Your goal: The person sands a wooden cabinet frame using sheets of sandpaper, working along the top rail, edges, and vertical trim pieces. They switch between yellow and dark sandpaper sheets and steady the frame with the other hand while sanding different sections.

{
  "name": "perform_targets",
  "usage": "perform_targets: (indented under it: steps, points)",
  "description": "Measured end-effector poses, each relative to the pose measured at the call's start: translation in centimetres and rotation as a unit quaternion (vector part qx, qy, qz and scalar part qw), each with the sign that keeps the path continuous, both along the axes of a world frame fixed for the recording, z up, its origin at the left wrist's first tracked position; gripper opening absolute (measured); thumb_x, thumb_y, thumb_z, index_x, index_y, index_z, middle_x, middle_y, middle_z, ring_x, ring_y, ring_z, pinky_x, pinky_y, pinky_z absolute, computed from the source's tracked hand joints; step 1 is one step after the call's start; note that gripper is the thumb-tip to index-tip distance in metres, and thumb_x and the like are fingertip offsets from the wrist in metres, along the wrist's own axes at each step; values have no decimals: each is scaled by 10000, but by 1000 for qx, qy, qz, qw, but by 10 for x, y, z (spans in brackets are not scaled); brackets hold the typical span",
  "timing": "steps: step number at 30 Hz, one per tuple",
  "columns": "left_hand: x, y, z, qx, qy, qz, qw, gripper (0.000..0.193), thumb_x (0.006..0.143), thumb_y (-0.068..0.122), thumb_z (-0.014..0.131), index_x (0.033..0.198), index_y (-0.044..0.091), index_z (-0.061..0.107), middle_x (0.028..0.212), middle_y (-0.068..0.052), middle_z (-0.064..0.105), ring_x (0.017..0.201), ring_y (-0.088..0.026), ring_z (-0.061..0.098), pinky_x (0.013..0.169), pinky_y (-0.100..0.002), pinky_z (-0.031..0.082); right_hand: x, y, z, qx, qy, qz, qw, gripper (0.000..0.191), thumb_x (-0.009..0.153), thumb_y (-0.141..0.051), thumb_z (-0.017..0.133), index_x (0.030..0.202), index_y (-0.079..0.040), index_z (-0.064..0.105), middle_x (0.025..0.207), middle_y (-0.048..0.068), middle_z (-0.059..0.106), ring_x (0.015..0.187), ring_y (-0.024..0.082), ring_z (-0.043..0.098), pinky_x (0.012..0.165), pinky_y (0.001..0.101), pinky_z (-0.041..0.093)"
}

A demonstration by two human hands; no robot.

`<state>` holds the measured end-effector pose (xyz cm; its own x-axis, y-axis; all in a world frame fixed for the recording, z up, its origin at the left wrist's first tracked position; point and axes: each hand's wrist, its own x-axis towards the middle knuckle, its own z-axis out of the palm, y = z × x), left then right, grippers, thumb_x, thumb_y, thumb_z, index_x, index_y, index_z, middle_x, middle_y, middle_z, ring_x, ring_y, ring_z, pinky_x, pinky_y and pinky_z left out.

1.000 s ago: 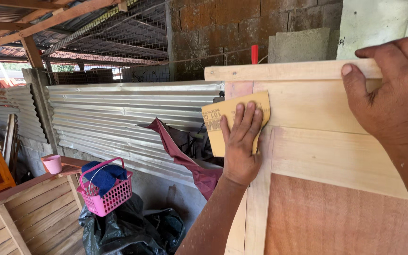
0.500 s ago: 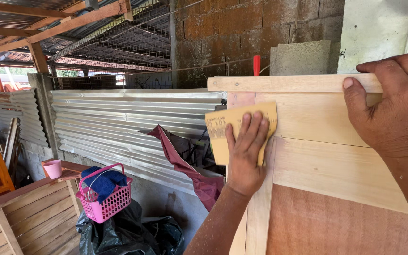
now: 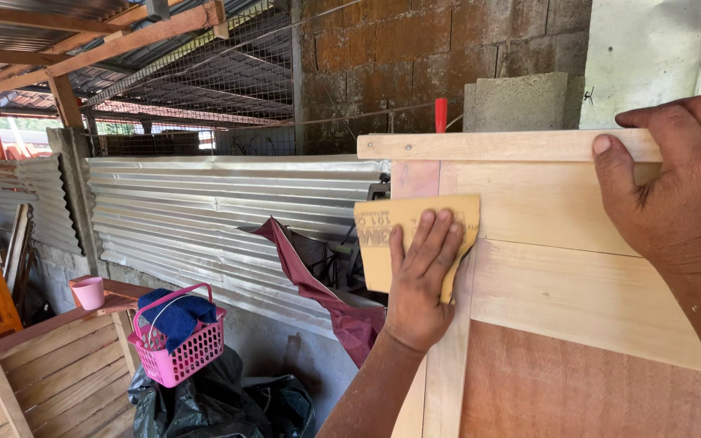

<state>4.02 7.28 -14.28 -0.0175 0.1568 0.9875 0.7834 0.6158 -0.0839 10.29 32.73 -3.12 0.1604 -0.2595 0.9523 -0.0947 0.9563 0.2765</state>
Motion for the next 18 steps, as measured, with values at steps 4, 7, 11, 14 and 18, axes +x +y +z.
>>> perform_targets:
  steps: [4,7,11,14,18]
  points:
    - [-4,-3,1,10,19,-11,1000,717,906,21,672,1580,115,447,1696,-70,379,1624,-246,282,1316,-616,98,-6,6,-3,-7,-4,13,1000,168,1046,-185,772,1144,-53,734,1072,116,638,956,231,627,908,335,564]
    - [-19,0,20,19,0,-20,1000,788,814,-3,667,1566,104,455,1675,-79,396,1613,-256,286,1313,-608,112,-11,10,-1,8,5,-9,1000,164,1054,-202,769,1135,-65,732,1054,99,632,960,224,607,881,330,528]
    - [-17,1,12,16,13,-34,999,746,866,14,679,1569,88,437,1679,-99,374,1611,-275,275,1306,-620,101,-16,15,5,23,39,-62,997,172,1027,-260,728,1099,-104,735,1001,50,620,965,199,562,877,313,480]
    - [-5,-3,-6,14,14,-16,1000,709,898,-2,660,1571,89,455,1686,-92,385,1615,-275,289,1308,-617,106,-17,14,5,19,59,-88,994,171,1008,-301,731,1071,-145,758,991,19,644,970,190,545,866,305,453]
    - [-12,-5,5,37,2,-5,999,709,856,-5,636,1542,75,476,1656,-102,403,1594,-283,302,1288,-605,121,-14,12,5,27,76,-112,990,171,998,-324,730,1054,-166,764,1008,4,670,971,181,538,872,300,435]
